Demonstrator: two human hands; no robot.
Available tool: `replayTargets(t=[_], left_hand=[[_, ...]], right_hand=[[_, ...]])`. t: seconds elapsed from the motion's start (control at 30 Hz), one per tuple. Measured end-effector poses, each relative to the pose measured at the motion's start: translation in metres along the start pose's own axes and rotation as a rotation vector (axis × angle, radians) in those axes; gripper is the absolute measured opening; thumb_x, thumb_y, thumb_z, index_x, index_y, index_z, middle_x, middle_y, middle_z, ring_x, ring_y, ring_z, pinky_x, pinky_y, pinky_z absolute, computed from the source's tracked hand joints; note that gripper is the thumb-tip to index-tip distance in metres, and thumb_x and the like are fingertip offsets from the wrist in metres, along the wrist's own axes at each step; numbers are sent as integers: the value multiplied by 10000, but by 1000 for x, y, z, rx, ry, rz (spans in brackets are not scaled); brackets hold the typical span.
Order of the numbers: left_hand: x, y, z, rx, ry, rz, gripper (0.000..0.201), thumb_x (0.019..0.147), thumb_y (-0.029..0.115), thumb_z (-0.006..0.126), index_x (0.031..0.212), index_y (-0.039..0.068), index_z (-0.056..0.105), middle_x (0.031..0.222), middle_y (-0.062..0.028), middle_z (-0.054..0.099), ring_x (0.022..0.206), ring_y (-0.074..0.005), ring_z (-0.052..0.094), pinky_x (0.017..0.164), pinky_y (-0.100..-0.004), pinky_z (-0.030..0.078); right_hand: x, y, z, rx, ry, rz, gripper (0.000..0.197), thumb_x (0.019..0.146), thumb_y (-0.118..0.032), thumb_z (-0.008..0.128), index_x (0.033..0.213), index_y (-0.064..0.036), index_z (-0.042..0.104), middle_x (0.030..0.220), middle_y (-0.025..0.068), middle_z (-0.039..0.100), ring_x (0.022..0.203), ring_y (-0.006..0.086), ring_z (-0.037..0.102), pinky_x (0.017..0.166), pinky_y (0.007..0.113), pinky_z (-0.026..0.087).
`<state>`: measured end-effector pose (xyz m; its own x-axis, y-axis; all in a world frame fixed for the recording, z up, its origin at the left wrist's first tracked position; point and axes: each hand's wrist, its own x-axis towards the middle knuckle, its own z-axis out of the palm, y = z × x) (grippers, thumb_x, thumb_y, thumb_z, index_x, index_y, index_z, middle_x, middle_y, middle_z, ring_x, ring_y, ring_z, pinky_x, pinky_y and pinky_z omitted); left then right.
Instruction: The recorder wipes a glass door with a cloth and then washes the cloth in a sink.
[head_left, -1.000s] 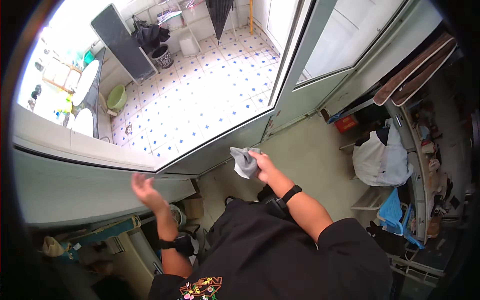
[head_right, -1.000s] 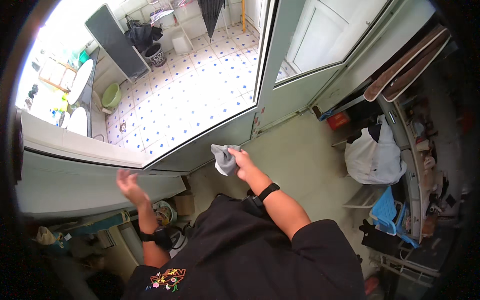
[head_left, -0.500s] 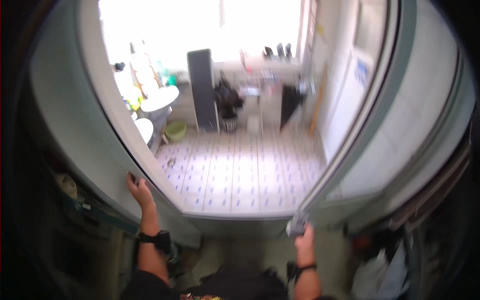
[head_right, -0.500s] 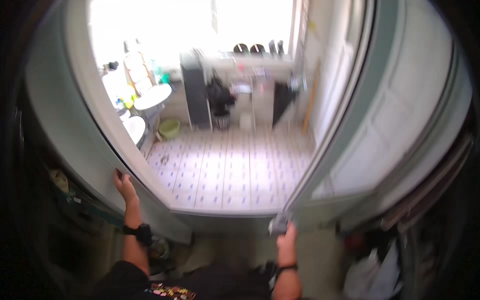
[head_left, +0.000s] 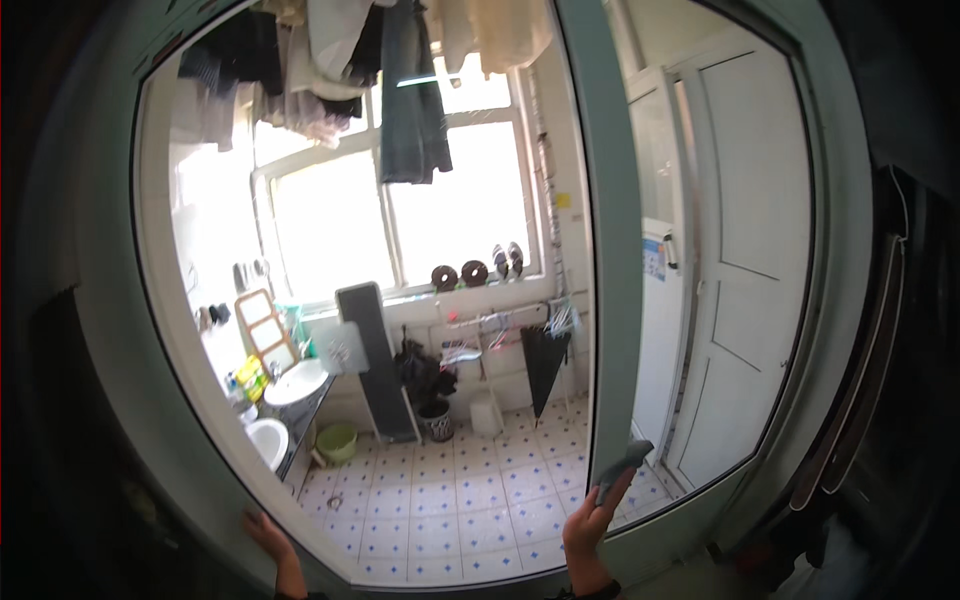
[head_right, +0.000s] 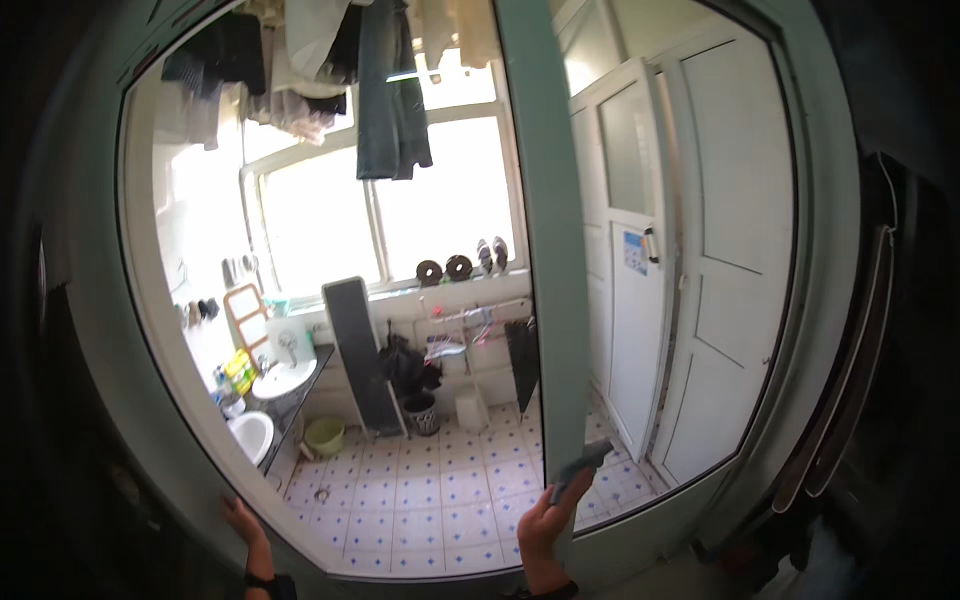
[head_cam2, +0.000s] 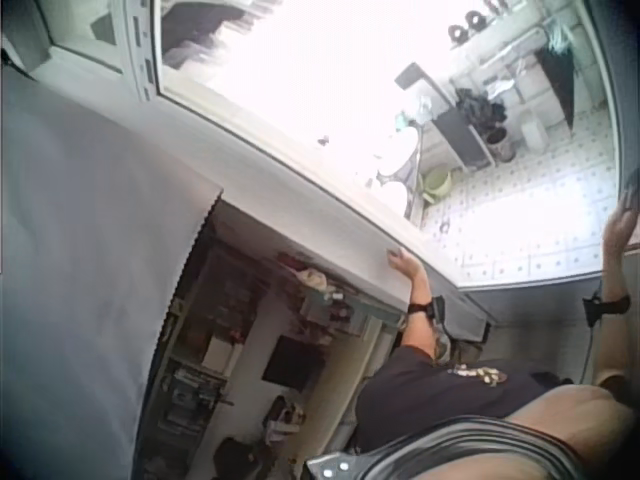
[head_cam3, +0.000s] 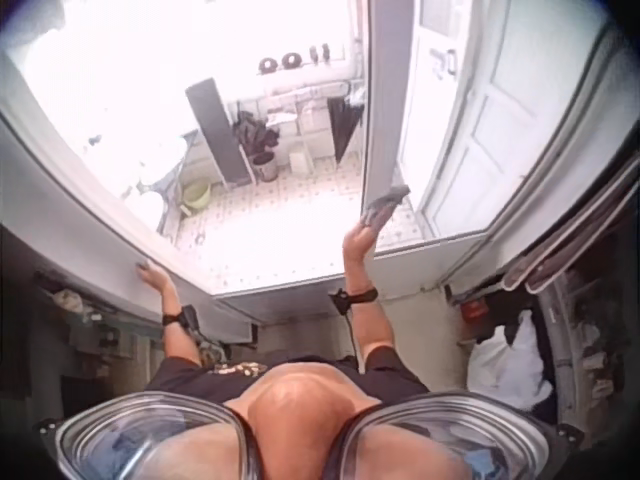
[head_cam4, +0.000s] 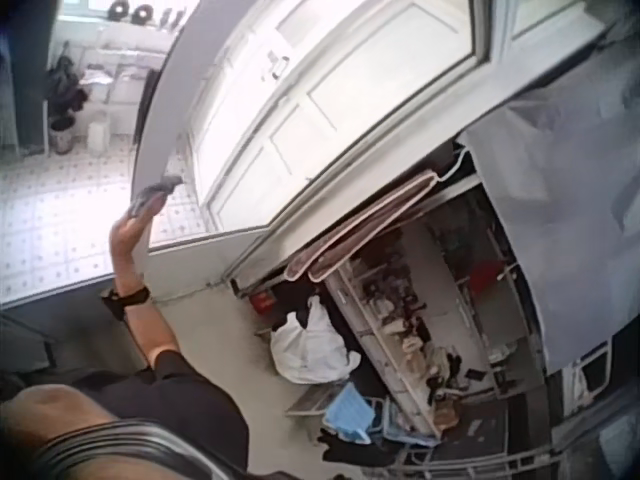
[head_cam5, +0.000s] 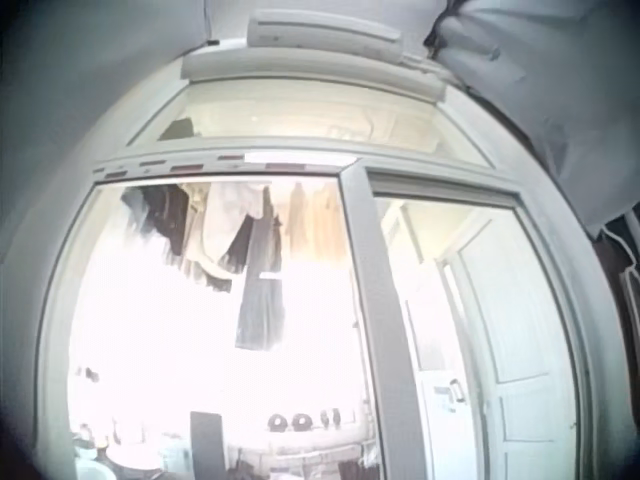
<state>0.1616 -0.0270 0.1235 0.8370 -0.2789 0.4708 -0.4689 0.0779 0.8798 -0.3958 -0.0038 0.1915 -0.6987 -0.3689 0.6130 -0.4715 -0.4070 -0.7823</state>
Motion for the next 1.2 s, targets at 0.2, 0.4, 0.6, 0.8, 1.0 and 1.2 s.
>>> replayTargets(t=[0.2,0.4,0.6,0.8,1.0,1.2], left_hand=[[15,-29,6,220,3,128,498,934,232,408,1291,-112,368,1329,-282,379,1223,-386,378,1050,-428,284],[10,-21,9,490,-59,115,463,954,236,409,1281,-92,400,1317,-261,409,1224,-388,382,1051,-430,285],[-2,-5,1,107,22,57,509,946,261,424,1297,-103,366,1340,-263,378,1256,-403,337,1075,-444,237],[2,64,-2,-5,-114,113,584,907,188,432,1376,-82,213,1439,-253,204,1346,-351,198,1110,-415,149],[-13,110,-29,-50,-218,319,702,784,38,432,1420,-17,140,1479,-226,98,1378,-346,88,1121,-441,71],[-15,108,-51,23,-463,411,833,667,16,453,1432,1,123,1487,-232,63,1387,-363,38,1119,-447,38]], right_hand=[[45,-22,15,-328,-55,-395,704,797,-67,496,1373,123,138,1407,362,126,1309,525,117,1081,543,83],[19,0,8,-466,-305,-504,724,804,-142,524,1358,144,156,1385,382,156,1298,543,127,1074,560,94],[91,-50,19,-386,-176,-696,686,830,-187,521,1374,82,202,1399,361,180,1300,526,178,1062,586,116],[149,-109,11,-384,-67,-831,640,817,-83,510,1385,49,246,1415,297,241,1311,462,236,1075,520,185],[208,-153,-6,-505,-113,-988,628,833,-31,531,1403,-30,267,1440,219,253,1310,396,287,1067,440,286],[229,-183,-25,-622,-136,-1059,616,851,-17,512,1412,-72,266,1464,179,220,1325,354,274,1079,412,282]])
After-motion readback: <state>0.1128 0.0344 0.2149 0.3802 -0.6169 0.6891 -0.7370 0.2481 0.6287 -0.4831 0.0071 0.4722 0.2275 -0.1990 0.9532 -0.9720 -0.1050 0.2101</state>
